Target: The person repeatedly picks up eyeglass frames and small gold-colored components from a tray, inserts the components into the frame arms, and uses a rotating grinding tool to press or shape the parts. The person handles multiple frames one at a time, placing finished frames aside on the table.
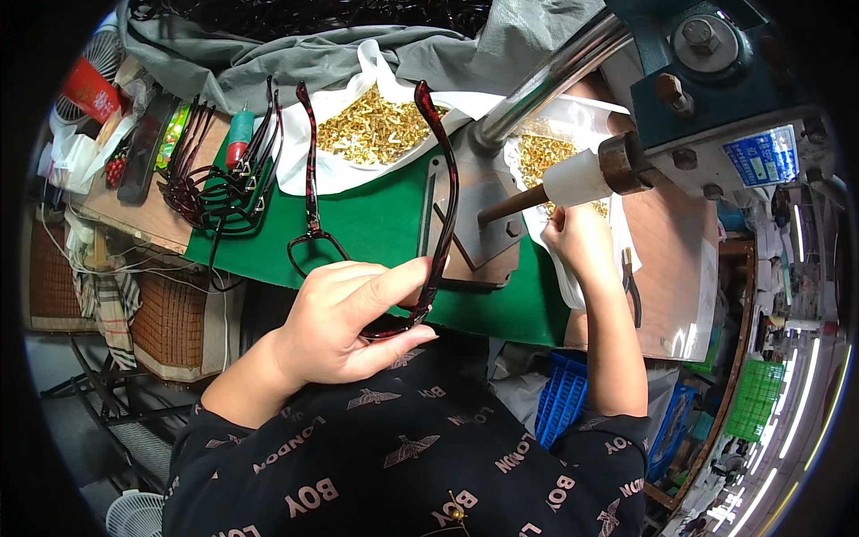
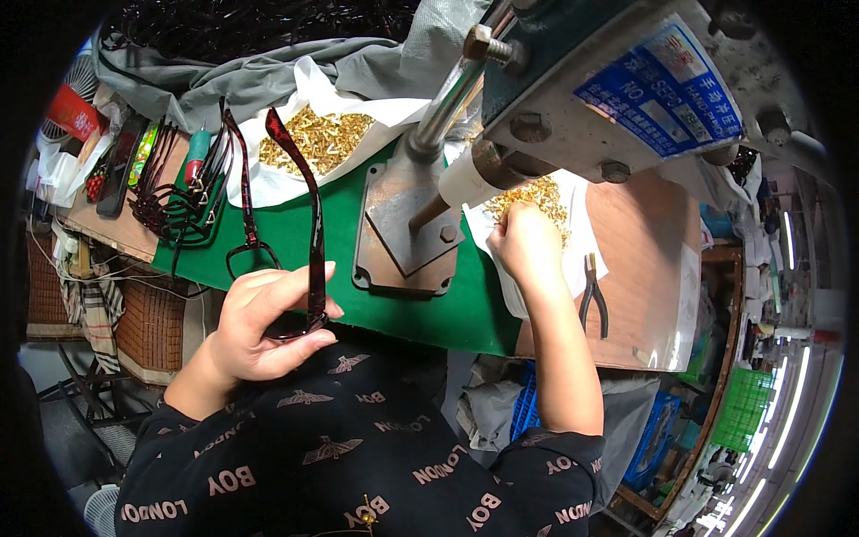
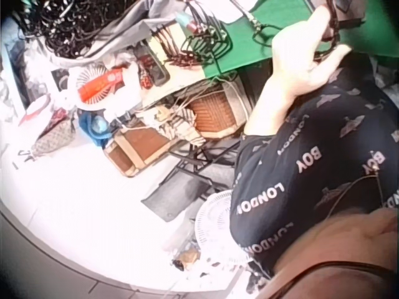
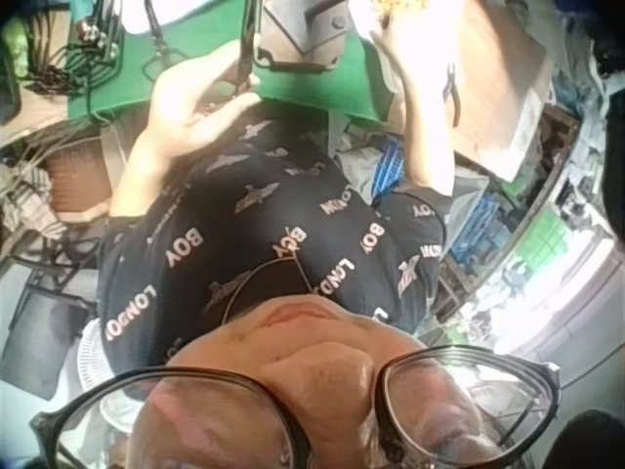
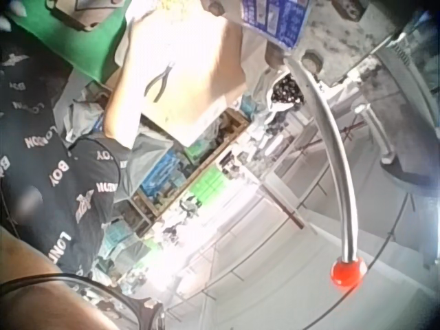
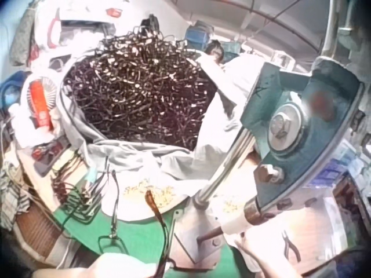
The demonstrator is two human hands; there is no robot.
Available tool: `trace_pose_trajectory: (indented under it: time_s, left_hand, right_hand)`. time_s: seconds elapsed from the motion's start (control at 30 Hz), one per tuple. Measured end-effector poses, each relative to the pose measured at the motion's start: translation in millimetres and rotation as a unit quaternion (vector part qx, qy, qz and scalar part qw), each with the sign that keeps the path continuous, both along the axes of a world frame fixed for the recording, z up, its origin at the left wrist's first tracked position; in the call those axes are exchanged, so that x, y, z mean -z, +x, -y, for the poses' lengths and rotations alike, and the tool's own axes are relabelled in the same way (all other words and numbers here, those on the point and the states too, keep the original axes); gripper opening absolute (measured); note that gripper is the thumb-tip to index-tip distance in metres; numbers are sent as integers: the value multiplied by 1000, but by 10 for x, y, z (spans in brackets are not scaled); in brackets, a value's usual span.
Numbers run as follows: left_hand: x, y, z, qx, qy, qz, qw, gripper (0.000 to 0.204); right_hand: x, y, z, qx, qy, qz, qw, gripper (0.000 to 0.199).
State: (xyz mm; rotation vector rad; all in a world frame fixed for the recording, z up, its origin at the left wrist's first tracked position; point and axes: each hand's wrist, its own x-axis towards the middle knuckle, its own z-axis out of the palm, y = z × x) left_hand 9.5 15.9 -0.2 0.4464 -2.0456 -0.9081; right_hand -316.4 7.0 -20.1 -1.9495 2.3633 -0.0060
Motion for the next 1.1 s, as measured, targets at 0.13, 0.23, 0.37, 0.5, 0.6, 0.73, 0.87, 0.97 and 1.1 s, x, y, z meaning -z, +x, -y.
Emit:
trace_pose_trajectory:
  time_s: [0.13,0.23,0.37,0.5,0.6,0.73,0.87,0.97,1.1]
  left_hand:
    - [13,11,-25,5,12,-17,1000,61]
    - [10,27,-29,-4,22,-22,1000,59]
    - [44,-12,-21,10,30,-19,999,59]
    - [61,-43,-20,24,37,-13,999,60]
    - [62,-64,-17,24,33,-14,999,60]
    - [39,-78,-19,30,58,-25,998,59]
    - [31,-110,-12,40,82,-34,995,57]
    - [-22,-151,10,54,94,-31,994,57]
    - [-2,-183,-10,74,178,-18,981,60]
  right_hand:
    - [7,22,-97,-19,-43,25,999,11]
    - [22,23,-310,-28,-95,77,992,10]
    - [92,-2,-376,-12,-104,112,988,6]
    - [6,-40,-331,41,-132,211,968,13]
    - [45,-27,-212,58,-46,180,981,17]
    - [53,-54,-180,45,-36,199,978,16]
    - [103,-64,-224,59,-56,266,960,13]
    - [33,27,-302,45,-110,257,959,11]
    - [-439,659,-555,-33,-261,414,872,11]
